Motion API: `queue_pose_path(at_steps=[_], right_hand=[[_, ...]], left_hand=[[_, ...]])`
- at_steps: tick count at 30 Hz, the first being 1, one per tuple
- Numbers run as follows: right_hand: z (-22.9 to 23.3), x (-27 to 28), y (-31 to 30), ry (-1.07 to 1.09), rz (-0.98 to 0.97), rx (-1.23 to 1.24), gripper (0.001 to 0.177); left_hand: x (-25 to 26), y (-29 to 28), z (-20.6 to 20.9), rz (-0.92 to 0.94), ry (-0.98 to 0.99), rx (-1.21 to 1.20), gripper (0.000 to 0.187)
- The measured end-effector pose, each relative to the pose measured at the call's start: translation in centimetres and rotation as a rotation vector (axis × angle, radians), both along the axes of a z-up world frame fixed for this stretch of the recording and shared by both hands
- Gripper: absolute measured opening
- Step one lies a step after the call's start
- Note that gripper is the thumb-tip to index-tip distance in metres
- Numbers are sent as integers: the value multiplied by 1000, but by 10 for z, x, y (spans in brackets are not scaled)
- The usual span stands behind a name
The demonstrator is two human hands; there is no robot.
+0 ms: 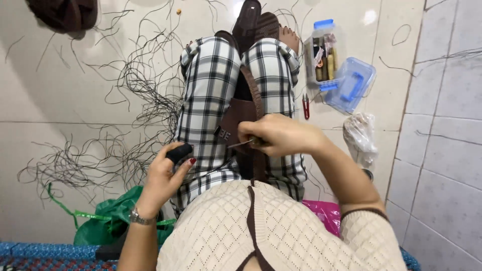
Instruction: Repairing a brown sandal by sewing the straps back onto the sole using a needle, thread, and pliers.
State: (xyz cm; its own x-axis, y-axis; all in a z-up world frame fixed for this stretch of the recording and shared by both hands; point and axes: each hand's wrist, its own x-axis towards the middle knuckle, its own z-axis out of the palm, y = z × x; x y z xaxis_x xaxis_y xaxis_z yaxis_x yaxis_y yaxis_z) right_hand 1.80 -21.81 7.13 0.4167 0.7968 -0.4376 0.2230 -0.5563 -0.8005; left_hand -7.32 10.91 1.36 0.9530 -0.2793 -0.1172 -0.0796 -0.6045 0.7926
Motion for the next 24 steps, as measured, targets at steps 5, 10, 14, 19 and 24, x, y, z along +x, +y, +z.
queue_pose_path(at_steps=[5,10,14,19,24], right_hand=[[-53,-54,-16,-165,-1091,597,21],[-68,-102,-155,919,-975,1694,34],[-127,-286,-451,371,-1642,2007,16],[-162,-319,-454,-977,-2579,740,9],[-118,-219,-281,-652,-2517,160,31]], left_hand=[[4,-5,1,127,-4,29,16],[12,-13,16,84,-138,11,12],[11,-12,22,44,-196,59,21],[37,-94,57,-128,-324,-92,35],[42,-179,-9,-470,-729,187,12]])
